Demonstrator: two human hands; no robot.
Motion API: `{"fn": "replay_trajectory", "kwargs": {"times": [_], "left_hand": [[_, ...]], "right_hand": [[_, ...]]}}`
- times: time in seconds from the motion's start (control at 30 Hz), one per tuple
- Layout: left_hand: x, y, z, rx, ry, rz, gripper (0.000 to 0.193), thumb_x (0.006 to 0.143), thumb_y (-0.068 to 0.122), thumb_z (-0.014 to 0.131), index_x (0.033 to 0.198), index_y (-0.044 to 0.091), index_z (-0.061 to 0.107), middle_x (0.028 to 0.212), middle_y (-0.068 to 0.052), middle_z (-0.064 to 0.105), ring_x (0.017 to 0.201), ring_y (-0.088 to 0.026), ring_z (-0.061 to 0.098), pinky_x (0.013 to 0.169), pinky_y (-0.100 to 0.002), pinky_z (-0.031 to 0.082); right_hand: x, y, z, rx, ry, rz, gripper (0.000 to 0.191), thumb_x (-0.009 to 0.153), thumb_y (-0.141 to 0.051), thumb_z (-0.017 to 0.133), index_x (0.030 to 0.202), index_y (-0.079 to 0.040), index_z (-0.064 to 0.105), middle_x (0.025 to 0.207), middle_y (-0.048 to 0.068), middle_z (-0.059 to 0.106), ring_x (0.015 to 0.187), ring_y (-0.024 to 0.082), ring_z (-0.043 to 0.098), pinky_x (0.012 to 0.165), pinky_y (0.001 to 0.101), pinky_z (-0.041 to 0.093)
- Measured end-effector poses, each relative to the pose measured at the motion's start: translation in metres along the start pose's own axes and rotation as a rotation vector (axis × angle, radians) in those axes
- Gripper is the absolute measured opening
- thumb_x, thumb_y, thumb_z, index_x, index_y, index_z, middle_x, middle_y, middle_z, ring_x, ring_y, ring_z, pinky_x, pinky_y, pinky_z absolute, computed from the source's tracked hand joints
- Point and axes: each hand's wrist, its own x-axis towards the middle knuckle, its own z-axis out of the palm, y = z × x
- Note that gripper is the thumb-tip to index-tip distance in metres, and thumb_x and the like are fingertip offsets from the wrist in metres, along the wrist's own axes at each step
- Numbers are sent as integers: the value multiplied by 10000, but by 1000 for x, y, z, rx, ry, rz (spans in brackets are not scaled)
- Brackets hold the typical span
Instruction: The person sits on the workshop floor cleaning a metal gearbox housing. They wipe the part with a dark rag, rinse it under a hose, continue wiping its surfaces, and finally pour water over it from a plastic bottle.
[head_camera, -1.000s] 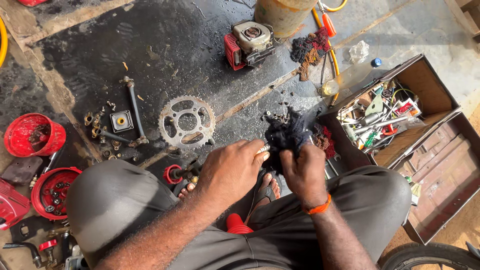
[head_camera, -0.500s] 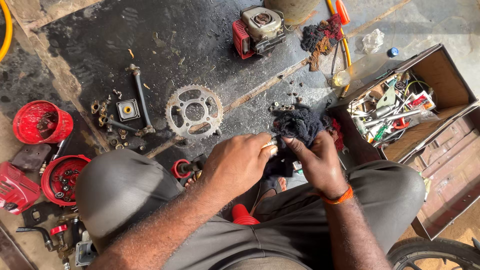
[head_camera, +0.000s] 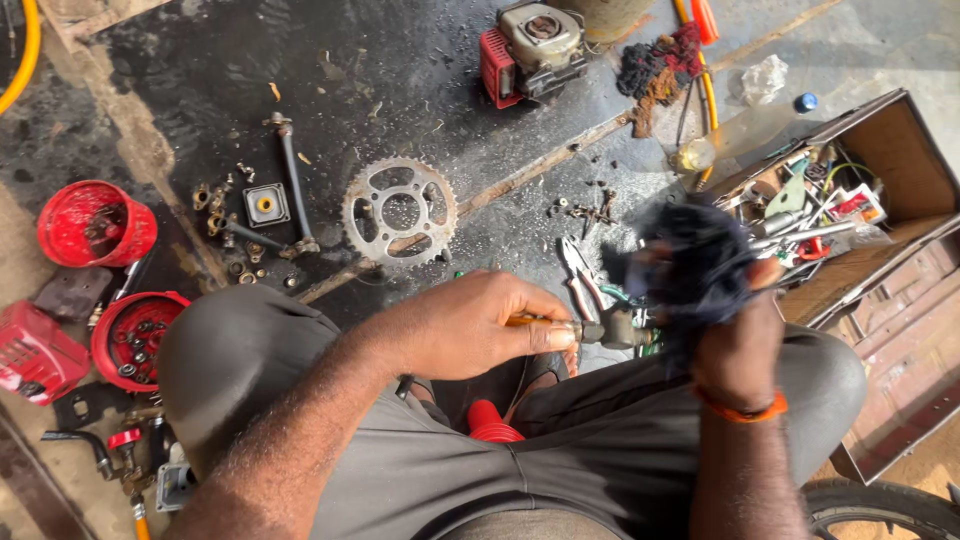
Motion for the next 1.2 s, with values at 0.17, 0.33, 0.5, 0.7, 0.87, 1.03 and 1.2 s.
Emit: {"fn": "replay_trajectory", "kwargs": {"times": [0.17,0.33,0.5,0.7,0.87,1.03,1.2], "left_hand": [[9,1,13,259,140,-234,285,917,404,640,1037,180,769,833,-107,766,787,-281,745,739,-424,550],[14,-9,21,324,188,-213,292,936,404,638,991,141,753,797,-123,747,798,-327,734,737,-467,549],[19,-24,36,432,315,-72,250,917,343,657,998,126,750,846,-138,731,817,-364,720,739,-504,554],[21,-20,30,320,219,-193,316,938,414,642,1014,131,762,825,-123,748,789,-311,732,727,-451,553],[15,-23,3,-51,193,-68,341,969,413,592,1104,140,745,887,-66,791,840,-239,750,763,-351,566],[20,-25,8,124,234,-82,351,970,394,584,1102,102,729,859,-98,755,791,-239,721,727,-382,542],[25,-22,23,112,366,-87,417,1035,438,502,1060,41,627,814,-108,682,784,-225,692,722,-410,530]], "right_hand": [[-4,10,-4,-179,-278,467,395,990,-230,620,1288,27,660,1068,92,765,937,168,712,830,343,588],[-8,22,-19,-372,-381,209,219,951,-31,683,1160,22,723,1136,63,755,1024,83,680,900,298,554],[-13,54,-9,-1332,-128,-66,241,871,-217,885,858,-35,727,716,89,706,638,138,596,575,354,502],[-7,33,-25,-730,-351,185,245,851,-42,760,1084,28,725,1027,167,733,845,179,671,770,341,546],[1,-8,-39,-143,-239,184,454,896,-18,614,1339,45,538,1270,194,697,989,209,683,874,361,569],[2,-9,-34,25,-101,7,515,1023,-245,643,1438,39,535,1184,164,693,823,178,626,756,305,494],[3,16,-32,181,39,146,610,1067,-540,461,1373,-23,568,1108,137,692,865,197,652,721,313,512]]}}
